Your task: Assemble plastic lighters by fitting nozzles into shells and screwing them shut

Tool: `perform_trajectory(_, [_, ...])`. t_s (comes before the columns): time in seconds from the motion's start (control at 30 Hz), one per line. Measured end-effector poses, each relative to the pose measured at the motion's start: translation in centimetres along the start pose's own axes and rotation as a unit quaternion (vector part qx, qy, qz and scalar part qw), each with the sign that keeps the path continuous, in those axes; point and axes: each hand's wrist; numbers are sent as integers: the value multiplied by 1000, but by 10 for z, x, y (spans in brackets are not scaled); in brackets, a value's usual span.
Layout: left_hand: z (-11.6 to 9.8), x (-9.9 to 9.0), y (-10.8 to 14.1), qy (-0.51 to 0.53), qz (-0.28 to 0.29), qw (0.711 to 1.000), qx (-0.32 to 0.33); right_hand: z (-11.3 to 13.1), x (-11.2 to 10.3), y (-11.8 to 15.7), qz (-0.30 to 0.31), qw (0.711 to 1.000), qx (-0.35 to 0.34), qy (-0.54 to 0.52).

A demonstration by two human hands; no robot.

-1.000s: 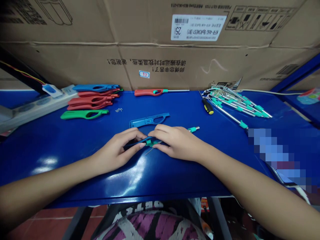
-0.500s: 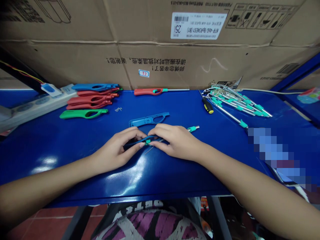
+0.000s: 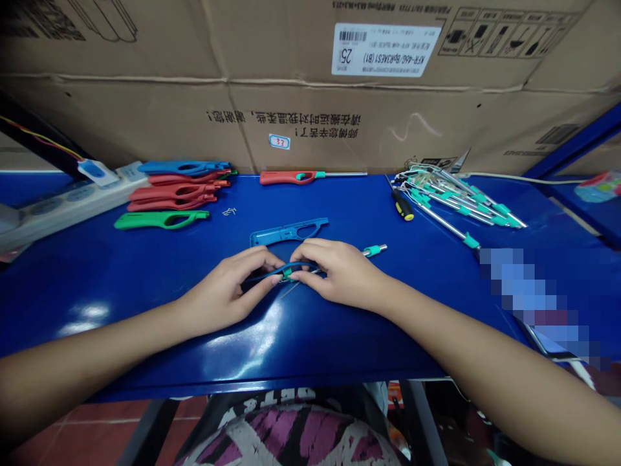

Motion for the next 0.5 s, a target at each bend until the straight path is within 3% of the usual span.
perform_trajectory(0.2, [0, -1, 0, -14, 2, 1000, 2, 1, -5, 2, 49, 999, -4, 13])
perform_trajectory(0.5, [0, -3, 0, -17, 3, 1000, -13, -1, -6, 2, 64, 998, -7, 28])
Point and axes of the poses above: each hand's wrist, its own y-axis away from the middle knuckle, its own x-axis out of the palm, z = x × y, and after that the axes turned 2 degrees about -y, right-handed
